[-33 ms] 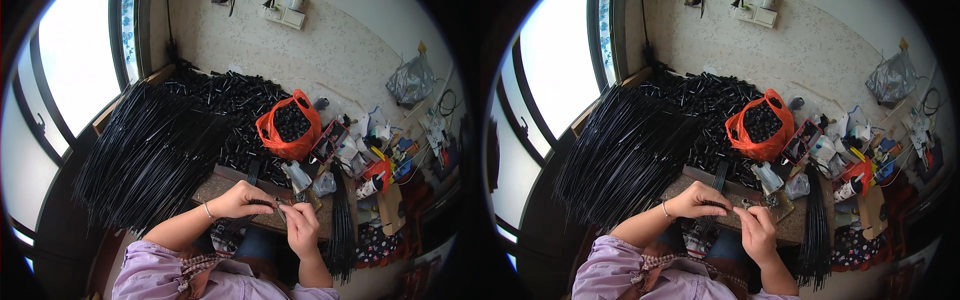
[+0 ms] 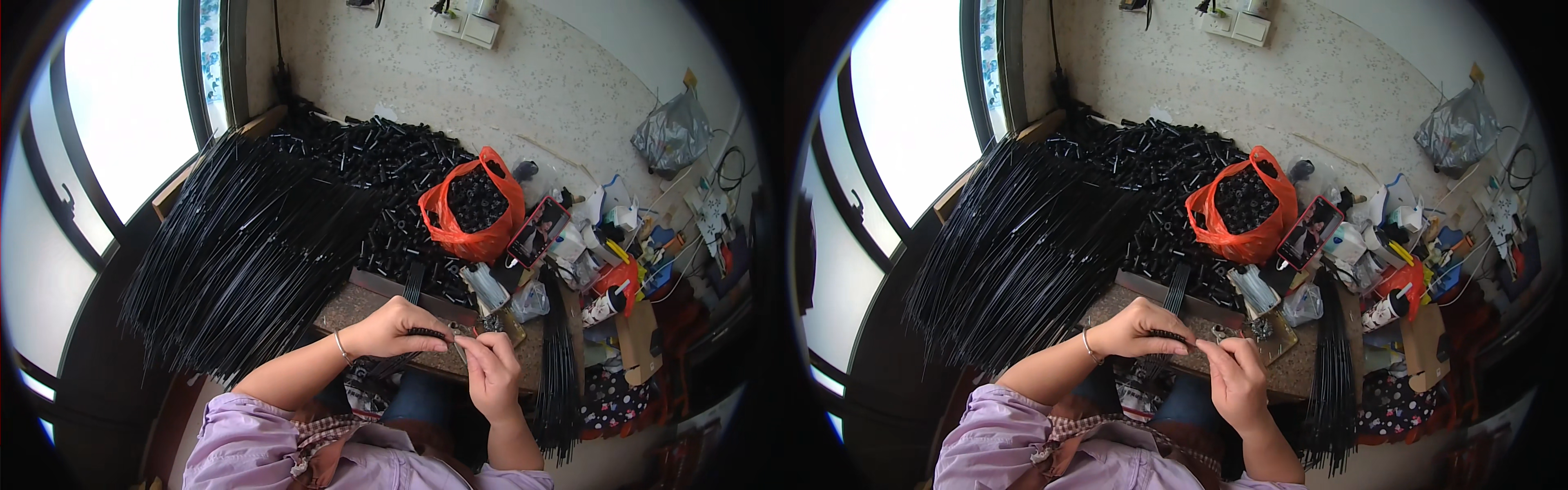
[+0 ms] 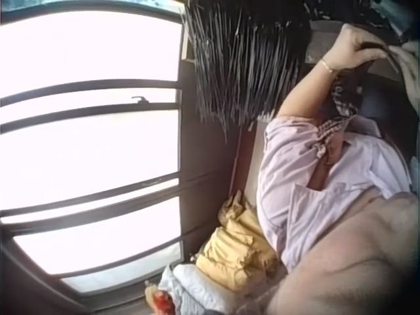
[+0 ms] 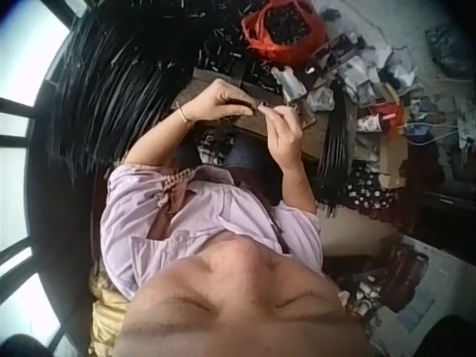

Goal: Assemble bundles of black wires into components using a crimping tool at a workbench.

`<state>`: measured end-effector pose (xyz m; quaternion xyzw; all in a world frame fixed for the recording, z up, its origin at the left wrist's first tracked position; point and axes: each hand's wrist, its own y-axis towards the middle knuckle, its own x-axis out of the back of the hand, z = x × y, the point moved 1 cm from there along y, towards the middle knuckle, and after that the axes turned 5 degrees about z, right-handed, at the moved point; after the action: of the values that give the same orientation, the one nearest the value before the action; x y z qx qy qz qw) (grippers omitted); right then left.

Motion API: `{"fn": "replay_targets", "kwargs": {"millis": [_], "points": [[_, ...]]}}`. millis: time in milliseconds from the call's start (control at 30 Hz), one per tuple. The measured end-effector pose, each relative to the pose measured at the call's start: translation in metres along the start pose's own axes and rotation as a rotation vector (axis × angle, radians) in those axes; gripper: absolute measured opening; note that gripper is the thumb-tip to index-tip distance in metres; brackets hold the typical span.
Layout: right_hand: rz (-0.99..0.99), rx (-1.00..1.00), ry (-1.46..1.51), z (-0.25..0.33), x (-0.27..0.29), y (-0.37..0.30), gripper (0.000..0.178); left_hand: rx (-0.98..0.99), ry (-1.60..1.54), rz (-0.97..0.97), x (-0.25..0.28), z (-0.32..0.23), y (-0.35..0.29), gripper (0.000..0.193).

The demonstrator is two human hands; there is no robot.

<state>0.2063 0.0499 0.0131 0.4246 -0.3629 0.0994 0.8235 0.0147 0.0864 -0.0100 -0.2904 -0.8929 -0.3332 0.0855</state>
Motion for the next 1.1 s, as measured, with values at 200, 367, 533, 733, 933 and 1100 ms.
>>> {"fn": "replay_targets", "kwargs": {"millis": [200, 367, 533, 733, 933, 1100], "points": [[0.082, 0.255, -0.161, -0.003, 0.005, 0.008, 0.035, 0.026, 0.065, 0.078, -0.007, 0.001, -0.003, 0.020], [0.143, 0.345, -0.029, -0.002, 0.004, 0.020, 0.039, -0.064, 0.041, 0.082, -0.010, 0.008, -0.002, 0.026], [0.260, 0.102, 0.182, 0.013, -0.008, 0.029, 0.029, 0.248, -0.099, 0.162, -0.017, 0.017, -0.013, 0.026], [0.216, 0.095, 0.177, 0.016, -0.010, 0.031, 0.024, 0.436, 0.962, 0.198, -0.045, 0.080, -0.070, 0.076], [0.898, 0.160, 0.804, 0.041, -0.008, 0.019, 0.022, 0.291, 1.048, 0.346, -0.047, 0.096, -0.066, 0.106], [0.286, -0.421, 0.512, -0.089, -0.064, 0.053, 0.015, 0.315, 0.984, 0.428, -0.042, 0.078, -0.090, 0.099]]}}
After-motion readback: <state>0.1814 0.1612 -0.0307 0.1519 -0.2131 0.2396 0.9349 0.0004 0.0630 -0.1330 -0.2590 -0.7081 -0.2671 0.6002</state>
